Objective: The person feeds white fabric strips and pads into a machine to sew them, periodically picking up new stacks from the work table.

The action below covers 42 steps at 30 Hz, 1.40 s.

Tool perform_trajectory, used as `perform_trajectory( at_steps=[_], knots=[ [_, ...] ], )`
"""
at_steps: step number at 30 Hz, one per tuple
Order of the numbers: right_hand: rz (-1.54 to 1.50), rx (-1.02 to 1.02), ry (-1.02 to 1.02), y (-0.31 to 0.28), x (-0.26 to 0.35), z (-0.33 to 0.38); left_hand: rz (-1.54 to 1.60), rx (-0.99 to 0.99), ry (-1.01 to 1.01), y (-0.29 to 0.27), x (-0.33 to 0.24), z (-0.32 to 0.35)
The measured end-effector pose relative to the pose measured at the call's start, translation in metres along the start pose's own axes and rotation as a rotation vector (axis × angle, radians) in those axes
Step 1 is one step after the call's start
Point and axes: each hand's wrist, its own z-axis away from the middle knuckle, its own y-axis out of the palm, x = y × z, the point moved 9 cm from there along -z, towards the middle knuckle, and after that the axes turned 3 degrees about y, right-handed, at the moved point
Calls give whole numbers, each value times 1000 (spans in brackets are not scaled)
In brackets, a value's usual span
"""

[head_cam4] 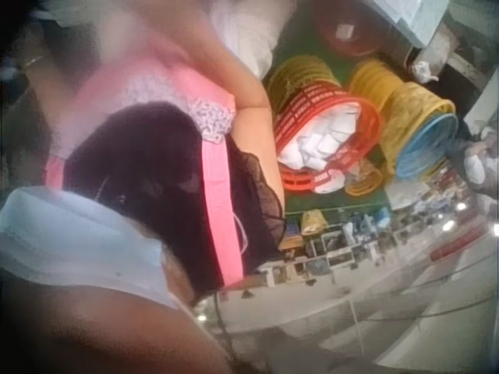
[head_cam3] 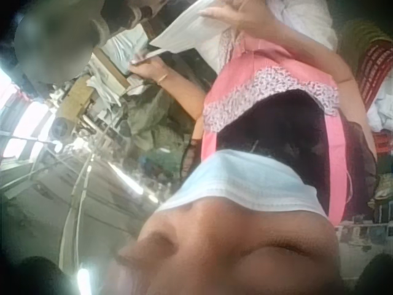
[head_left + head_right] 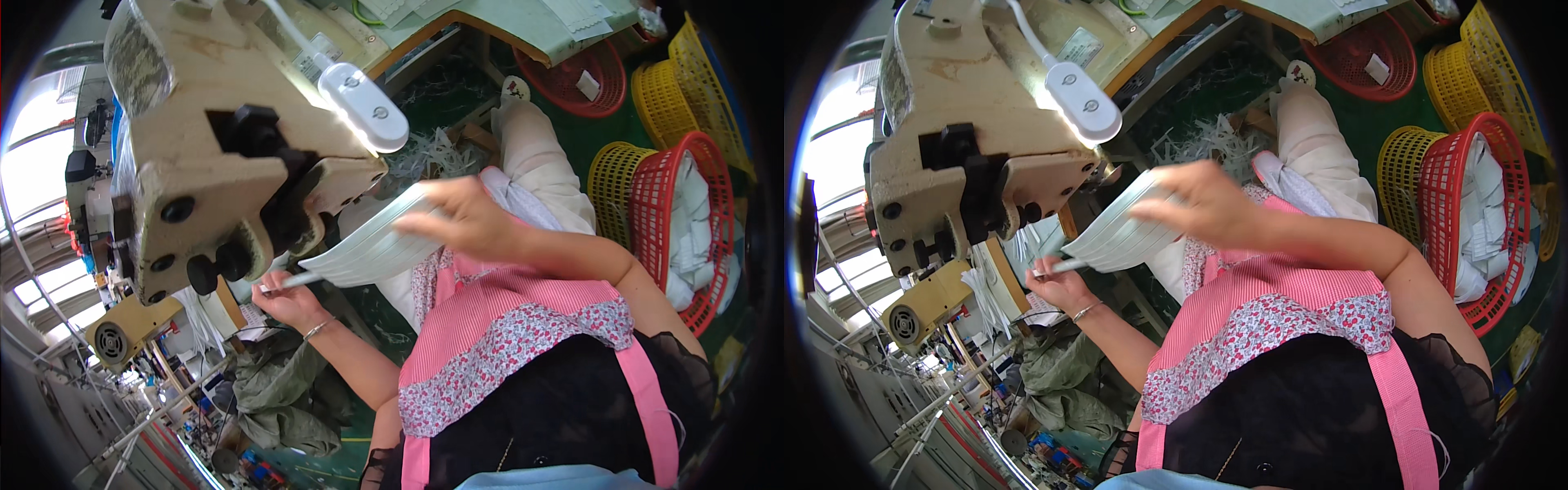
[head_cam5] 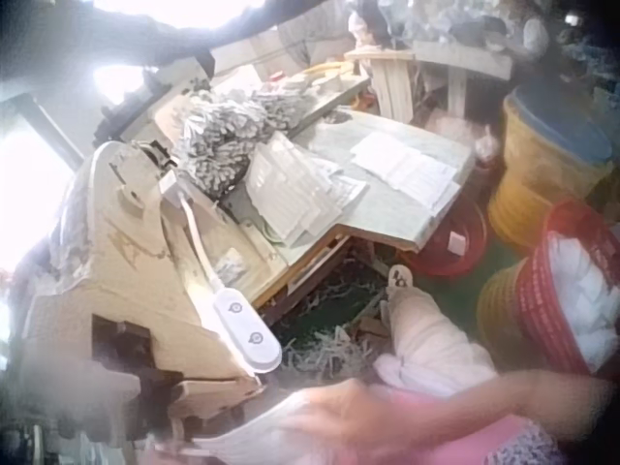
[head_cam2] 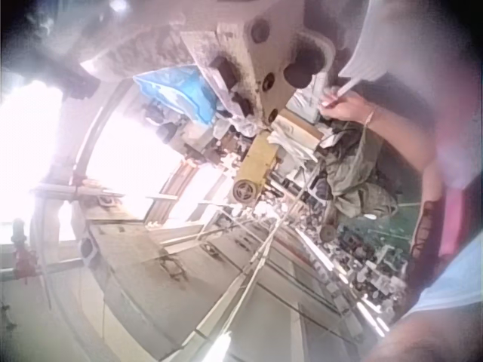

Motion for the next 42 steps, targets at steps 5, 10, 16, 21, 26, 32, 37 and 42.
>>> perform_trajectory(
  at_steps=[5,10,16,21,26,32,37,42],
  knots=[
    [-331,-103,120,-92,-12,18,-670,-92,-411,140,99,22],
    [-285,-315,77,-156,-12,34,-624,28,-379,201,135,12],
    [-268,-386,74,-156,-15,34,-791,-70,-193,210,130,5],
    [-244,-349,57,-152,-6,31,-781,-92,-181,213,127,4],
    [-181,-338,14,-145,13,34,-692,-176,-161,220,129,8],
    [-136,-376,21,-138,15,31,-584,-335,-159,213,129,14],
    [-147,-394,-15,-130,20,27,-559,-334,-180,207,126,13],
    [-192,-378,28,-118,16,25,-591,-306,-143,199,121,12]
  ],
)
